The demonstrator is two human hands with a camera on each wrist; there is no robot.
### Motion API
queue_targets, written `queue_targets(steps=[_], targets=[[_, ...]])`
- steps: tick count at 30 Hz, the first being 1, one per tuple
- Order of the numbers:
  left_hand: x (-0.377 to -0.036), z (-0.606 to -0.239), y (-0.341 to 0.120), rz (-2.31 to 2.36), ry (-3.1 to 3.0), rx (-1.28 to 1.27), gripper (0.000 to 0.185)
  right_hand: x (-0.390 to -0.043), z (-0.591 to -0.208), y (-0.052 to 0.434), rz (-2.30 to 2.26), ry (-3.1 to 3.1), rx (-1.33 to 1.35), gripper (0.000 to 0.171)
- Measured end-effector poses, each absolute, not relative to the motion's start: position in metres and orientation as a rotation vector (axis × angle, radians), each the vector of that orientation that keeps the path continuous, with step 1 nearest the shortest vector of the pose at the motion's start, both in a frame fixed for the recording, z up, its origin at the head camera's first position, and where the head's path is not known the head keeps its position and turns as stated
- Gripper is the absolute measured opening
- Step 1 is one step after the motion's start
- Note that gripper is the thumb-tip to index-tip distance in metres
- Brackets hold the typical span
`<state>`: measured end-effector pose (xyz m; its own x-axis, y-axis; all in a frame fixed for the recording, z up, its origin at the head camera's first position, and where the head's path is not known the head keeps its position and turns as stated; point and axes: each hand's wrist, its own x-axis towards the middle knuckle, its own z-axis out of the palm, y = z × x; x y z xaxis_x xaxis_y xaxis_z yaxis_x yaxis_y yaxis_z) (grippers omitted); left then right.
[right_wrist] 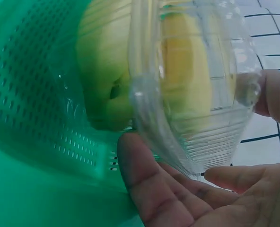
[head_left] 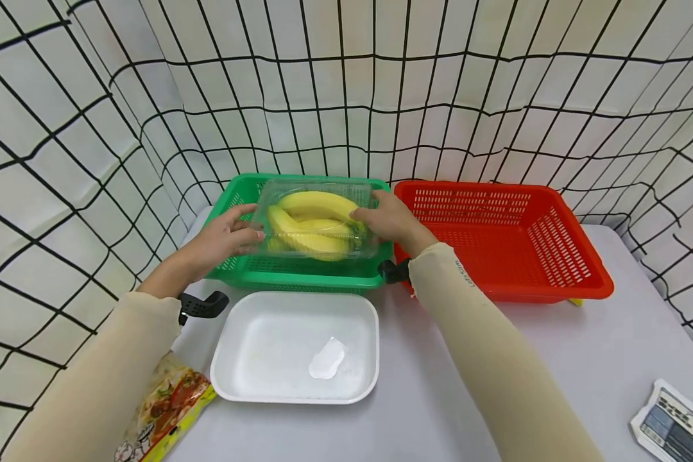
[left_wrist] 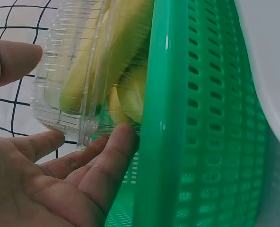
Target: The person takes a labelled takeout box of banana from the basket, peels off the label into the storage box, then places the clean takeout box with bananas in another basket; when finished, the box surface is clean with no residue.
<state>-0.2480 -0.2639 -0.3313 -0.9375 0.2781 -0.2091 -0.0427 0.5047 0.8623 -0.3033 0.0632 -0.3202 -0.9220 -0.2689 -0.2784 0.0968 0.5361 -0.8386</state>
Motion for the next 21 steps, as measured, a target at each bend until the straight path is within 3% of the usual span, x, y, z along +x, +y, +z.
queue_targets(steps=[21], targets=[[-0.255, -0.332, -0.277, 1.147, 2.390, 0.102, 0.090, -0.317, -0.335, 0.042, -1.108, 2.421, -0.198, 0.085]])
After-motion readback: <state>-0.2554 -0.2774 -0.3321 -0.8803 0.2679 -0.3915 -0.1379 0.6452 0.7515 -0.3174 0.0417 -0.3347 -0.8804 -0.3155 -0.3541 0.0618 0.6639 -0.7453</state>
